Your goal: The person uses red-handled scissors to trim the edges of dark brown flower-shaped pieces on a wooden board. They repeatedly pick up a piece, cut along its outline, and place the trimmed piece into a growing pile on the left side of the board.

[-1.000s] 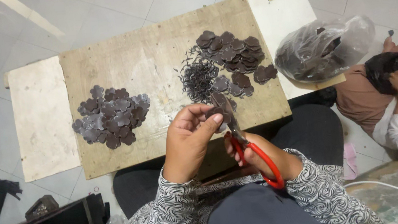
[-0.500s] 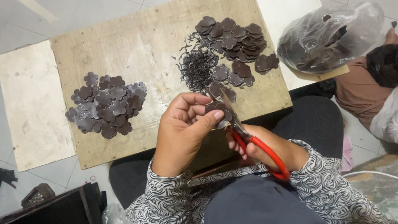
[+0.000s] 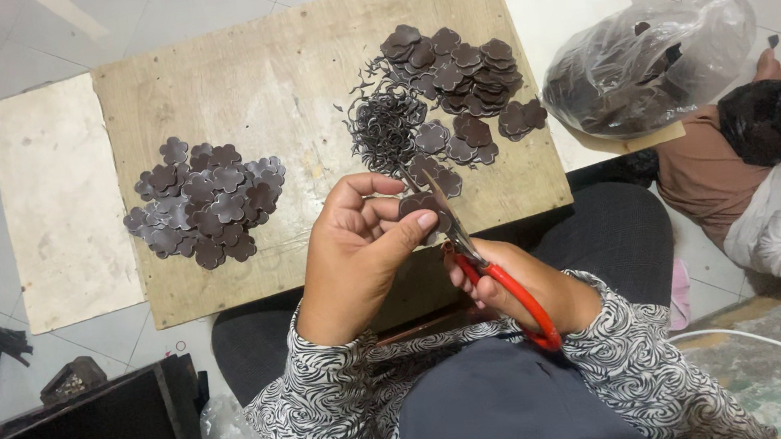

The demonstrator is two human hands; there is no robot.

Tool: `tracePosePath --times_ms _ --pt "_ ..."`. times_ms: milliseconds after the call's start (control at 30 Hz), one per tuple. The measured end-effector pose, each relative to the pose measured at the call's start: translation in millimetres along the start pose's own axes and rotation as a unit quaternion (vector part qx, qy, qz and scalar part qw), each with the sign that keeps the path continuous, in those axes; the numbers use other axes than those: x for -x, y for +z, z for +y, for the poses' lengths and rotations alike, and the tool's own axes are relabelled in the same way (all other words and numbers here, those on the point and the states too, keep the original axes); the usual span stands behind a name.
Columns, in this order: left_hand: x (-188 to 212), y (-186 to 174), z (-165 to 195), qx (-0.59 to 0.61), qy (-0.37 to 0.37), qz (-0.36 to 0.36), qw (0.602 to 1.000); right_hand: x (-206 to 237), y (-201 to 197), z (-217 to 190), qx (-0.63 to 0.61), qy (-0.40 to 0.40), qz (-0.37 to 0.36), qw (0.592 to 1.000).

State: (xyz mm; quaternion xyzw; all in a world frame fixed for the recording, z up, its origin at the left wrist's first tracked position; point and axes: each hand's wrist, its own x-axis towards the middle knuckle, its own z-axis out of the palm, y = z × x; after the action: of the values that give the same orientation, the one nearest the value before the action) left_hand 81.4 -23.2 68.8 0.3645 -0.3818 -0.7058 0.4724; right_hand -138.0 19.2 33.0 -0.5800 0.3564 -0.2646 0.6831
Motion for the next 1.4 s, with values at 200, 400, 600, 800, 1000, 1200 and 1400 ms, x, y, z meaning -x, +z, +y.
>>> tracePosePath --times_ms 200,400,600,800,1000,1200,1400 --pt "-0.1 3.7 -4.9 -0.030 -0.010 0.018 0.999 -0.3 2.3 5.0 -0.051 0.001 0.006 0.999" --pt "-0.6 2.3 -4.9 0.003 -0.022 0.012 1.000 2.2 -1.2 8.6 -0.064 0.006 -0.010 0.998" --pt "-2.5 4.7 -7.1 0.024 -0.014 0.026 0.999 0.9 6.1 13.2 -0.122 -0.010 0.011 0.992" --pt "-4.5 10.5 -16.4 0.033 0.015 0.055 0.998 -1.0 15.0 16.2 -0.100 -0.058 0.054 0.992" --pt "-7.1 11.4 -24.3 0.054 0.020 0.067 0.996 -3.6 24.6 21.9 -0.107 -0.060 0.101 0.987" --pt "-7.1 11.6 -24.2 0.059 0.021 0.068 0.996 -4.0 28.4 21.8 -0.115 -0.051 0.112 0.986" --pt "-7.3 10.0 -21.1 0.063 0.014 0.064 0.996 -3.7 26.4 16.3 -0.098 -0.034 0.110 0.988"
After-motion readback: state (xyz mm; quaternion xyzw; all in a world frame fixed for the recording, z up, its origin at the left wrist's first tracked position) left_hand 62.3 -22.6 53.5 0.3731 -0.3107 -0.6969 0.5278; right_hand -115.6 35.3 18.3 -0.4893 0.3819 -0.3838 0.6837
